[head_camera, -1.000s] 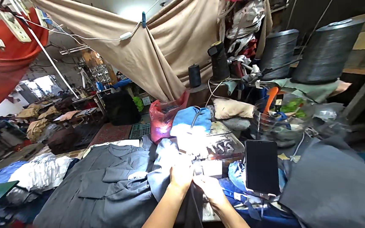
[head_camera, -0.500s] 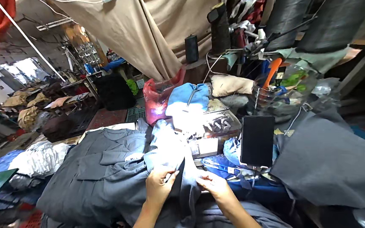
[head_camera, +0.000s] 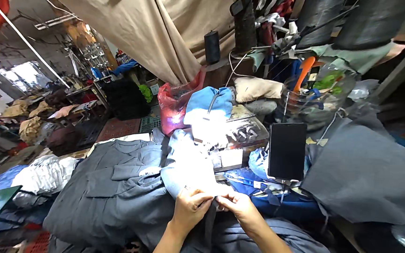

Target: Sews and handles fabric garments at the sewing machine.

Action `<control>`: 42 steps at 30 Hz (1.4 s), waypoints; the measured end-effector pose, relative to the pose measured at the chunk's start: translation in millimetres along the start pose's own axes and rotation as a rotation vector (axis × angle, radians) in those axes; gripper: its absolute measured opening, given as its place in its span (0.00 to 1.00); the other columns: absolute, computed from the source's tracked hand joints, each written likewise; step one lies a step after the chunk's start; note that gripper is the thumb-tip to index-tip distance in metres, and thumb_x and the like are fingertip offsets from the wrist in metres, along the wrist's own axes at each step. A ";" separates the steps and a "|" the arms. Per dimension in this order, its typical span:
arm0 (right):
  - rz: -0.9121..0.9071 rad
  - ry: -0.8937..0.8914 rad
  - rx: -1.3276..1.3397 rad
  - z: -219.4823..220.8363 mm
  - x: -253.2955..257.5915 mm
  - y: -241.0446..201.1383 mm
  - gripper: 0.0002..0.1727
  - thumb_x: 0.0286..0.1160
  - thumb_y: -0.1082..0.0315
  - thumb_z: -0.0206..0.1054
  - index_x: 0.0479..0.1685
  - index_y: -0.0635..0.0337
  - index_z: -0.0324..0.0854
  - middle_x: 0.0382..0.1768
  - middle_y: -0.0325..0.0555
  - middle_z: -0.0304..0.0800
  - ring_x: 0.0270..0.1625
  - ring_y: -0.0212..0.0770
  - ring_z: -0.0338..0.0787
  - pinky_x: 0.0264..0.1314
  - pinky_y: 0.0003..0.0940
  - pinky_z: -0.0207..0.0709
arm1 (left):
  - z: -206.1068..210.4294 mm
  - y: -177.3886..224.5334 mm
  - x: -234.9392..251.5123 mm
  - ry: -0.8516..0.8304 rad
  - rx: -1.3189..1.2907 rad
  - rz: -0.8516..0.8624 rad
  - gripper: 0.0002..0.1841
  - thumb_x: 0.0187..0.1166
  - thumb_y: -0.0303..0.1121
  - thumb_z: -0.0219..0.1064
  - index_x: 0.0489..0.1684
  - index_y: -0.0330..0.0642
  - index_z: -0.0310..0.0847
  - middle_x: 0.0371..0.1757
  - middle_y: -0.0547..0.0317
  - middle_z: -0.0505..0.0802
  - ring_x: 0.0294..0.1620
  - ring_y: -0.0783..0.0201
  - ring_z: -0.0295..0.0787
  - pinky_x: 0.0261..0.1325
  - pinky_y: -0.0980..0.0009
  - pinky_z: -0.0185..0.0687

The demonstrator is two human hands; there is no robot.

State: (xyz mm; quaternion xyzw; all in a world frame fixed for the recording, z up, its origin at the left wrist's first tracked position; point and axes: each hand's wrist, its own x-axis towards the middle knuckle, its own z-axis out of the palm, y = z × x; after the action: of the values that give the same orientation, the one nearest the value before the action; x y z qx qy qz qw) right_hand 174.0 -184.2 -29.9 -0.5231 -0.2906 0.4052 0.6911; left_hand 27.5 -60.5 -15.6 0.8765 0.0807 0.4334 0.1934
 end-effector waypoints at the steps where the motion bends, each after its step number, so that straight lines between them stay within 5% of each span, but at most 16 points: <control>1: 0.002 0.005 0.006 0.9 -0.5 -0.6 0.02 0.68 0.76 0.71 0.32 0.62 0.88 0.29 0.39 0.93 0.31 0.31 0.91 0.38 0.25 0.86 | -0.1 1.2 0.2 -0.003 0.001 0.000 0.03 0.72 0.33 0.76 0.36 0.51 0.97 0.37 0.65 0.97 0.40 0.74 0.91 0.47 0.73 0.85; 8: -0.013 0.003 0.022 1.8 -2.4 -2.9 0.04 0.69 0.78 0.69 0.33 0.64 0.88 0.30 0.42 0.94 0.33 0.32 0.93 0.42 0.26 0.88 | 3.7 2.0 -3.0 -0.051 0.031 0.064 0.05 0.74 0.32 0.75 0.39 0.50 0.98 0.39 0.65 0.96 0.41 0.73 0.90 0.50 0.73 0.84; 12: -0.050 0.024 -0.014 1.9 2.8 -1.5 0.05 0.70 0.70 0.74 0.29 0.60 0.90 0.27 0.39 0.93 0.33 0.31 0.91 0.44 0.26 0.86 | 6.8 -0.2 -6.9 -0.025 0.062 0.144 0.05 0.77 0.32 0.73 0.40 0.49 0.96 0.41 0.63 0.96 0.46 0.70 0.90 0.55 0.71 0.84; 14: -0.083 0.043 -0.033 2.6 5.0 -3.0 0.05 0.69 0.70 0.75 0.28 0.60 0.90 0.28 0.39 0.92 0.34 0.30 0.90 0.43 0.25 0.85 | 12.5 -2.3 -10.5 0.052 0.135 0.175 0.07 0.78 0.41 0.74 0.43 0.52 0.95 0.45 0.64 0.96 0.51 0.68 0.89 0.60 0.70 0.82; 16: -0.111 0.048 -0.050 5.2 4.7 -9.1 0.06 0.70 0.70 0.75 0.28 0.60 0.90 0.27 0.38 0.91 0.32 0.29 0.88 0.41 0.24 0.84 | 18.9 -4.1 -11.2 0.092 0.307 0.157 0.20 0.75 0.61 0.70 0.48 0.58 0.87 0.54 0.65 0.93 0.56 0.65 0.85 0.65 0.66 0.74; 17: -0.128 0.054 -0.065 7.2 4.5 -12.2 0.06 0.70 0.70 0.74 0.27 0.60 0.89 0.26 0.37 0.90 0.32 0.28 0.88 0.40 0.24 0.83 | 21.6 -7.0 -8.7 0.100 0.390 0.148 0.23 0.71 0.63 0.71 0.49 0.58 0.85 0.54 0.64 0.93 0.54 0.63 0.85 0.64 0.63 0.73; 20: -0.149 0.066 -0.157 9.2 4.6 -11.3 0.05 0.70 0.71 0.72 0.27 0.60 0.87 0.27 0.38 0.91 0.31 0.30 0.91 0.39 0.25 0.87 | 23.4 -13.7 9.9 0.096 0.577 0.128 0.21 0.51 0.35 0.77 0.49 0.56 0.94 0.44 0.60 0.97 0.45 0.54 0.90 0.54 0.52 0.76; 22: -0.137 0.065 -0.239 6.5 6.6 1.5 0.05 0.69 0.70 0.71 0.27 0.60 0.86 0.27 0.37 0.90 0.29 0.31 0.90 0.38 0.27 0.87 | 22.1 -13.1 26.4 0.012 0.718 0.067 0.23 0.56 0.29 0.77 0.53 0.64 0.96 0.48 0.60 0.97 0.49 0.52 0.91 0.53 0.49 0.78; 27: -0.146 0.087 -0.289 5.6 5.5 19.4 0.04 0.67 0.70 0.69 0.29 0.60 0.84 0.25 0.35 0.87 0.27 0.28 0.88 0.35 0.26 0.86 | 21.8 -6.3 42.6 -0.181 0.868 -0.048 0.37 0.56 0.23 0.76 0.69 0.71 0.87 0.66 0.55 0.93 0.64 0.45 0.90 0.60 0.44 0.81; 34: -0.211 0.141 -0.368 7.3 37.8 2.9 0.04 0.71 0.72 0.67 0.31 0.62 0.85 0.24 0.34 0.87 0.27 0.25 0.86 0.36 0.23 0.83 | 21.0 -15.8 44.4 -0.115 0.824 0.004 0.30 0.56 0.25 0.76 0.63 0.63 0.93 0.62 0.54 0.95 0.62 0.42 0.92 0.62 0.38 0.82; 38: -0.139 0.142 -0.398 10.1 78.8 -15.8 0.08 0.77 0.72 0.65 0.36 0.68 0.86 0.24 0.37 0.88 0.28 0.28 0.86 0.38 0.28 0.81 | 18.2 -25.9 54.6 -0.048 0.756 0.038 0.18 0.67 0.26 0.72 0.51 0.59 0.96 0.57 0.61 0.98 0.59 0.48 0.94 0.61 0.41 0.83; 42: 0.026 0.165 -0.196 16.0 100.7 -24.6 0.05 0.82 0.75 0.61 0.42 0.70 0.79 0.18 0.37 0.82 0.16 0.28 0.80 0.21 0.22 0.76 | 16.8 -30.0 64.0 0.014 0.599 -0.029 0.13 0.72 0.27 0.68 0.46 0.52 0.97 0.55 0.54 0.97 0.62 0.45 0.92 0.68 0.39 0.80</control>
State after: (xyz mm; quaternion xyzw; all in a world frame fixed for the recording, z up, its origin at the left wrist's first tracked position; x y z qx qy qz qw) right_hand 217.7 -92.4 -4.0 -0.6236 -0.2639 0.3395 0.6529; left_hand 80.8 -17.9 9.6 0.8904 0.2190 0.3933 -0.0681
